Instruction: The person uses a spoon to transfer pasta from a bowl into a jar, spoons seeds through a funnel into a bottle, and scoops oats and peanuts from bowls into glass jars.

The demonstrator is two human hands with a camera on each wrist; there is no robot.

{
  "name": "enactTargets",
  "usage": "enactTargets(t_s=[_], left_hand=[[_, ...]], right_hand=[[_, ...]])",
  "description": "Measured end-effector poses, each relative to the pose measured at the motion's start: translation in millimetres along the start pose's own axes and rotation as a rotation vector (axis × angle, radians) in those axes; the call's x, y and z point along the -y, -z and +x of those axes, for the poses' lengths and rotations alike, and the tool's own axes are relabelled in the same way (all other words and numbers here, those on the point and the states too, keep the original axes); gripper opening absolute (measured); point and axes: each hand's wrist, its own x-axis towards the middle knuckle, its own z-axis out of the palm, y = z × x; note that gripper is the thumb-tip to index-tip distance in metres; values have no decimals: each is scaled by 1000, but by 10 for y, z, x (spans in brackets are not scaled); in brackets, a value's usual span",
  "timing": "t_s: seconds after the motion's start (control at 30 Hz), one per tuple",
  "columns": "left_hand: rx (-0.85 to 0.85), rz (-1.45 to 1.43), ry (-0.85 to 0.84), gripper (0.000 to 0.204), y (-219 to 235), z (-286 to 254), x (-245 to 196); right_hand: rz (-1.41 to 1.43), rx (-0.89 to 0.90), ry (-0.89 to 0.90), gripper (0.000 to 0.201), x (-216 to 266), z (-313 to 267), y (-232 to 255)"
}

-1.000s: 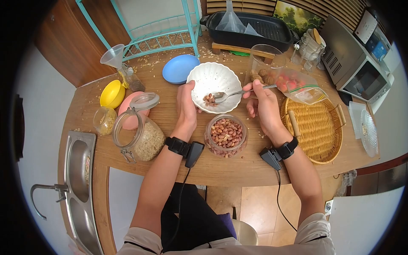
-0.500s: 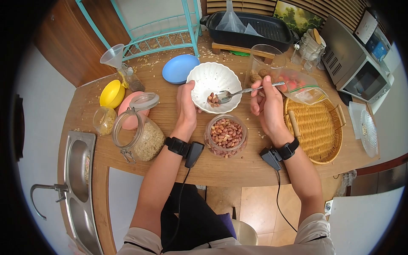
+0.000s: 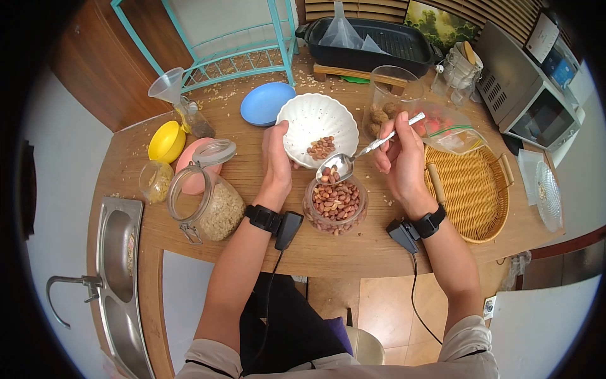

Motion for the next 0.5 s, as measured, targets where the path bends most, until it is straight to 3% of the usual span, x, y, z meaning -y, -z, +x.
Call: enactTargets(t_s=[0.2,0.37,0.43,0.5], left_hand=[[2,-6,-12,59,5,14,11],[-13,-2,-15,60,-19,-9,-6],[-56,32,-51,41,-43,-7,3],[-35,14,-36,50,-18,4,9]], right_hand=[[73,139,116,49,-64,4,46],[78,100,155,49,-80,33,63],[87,86,165,49,-84,34,63],[80,40,180,49,-86,32,62]])
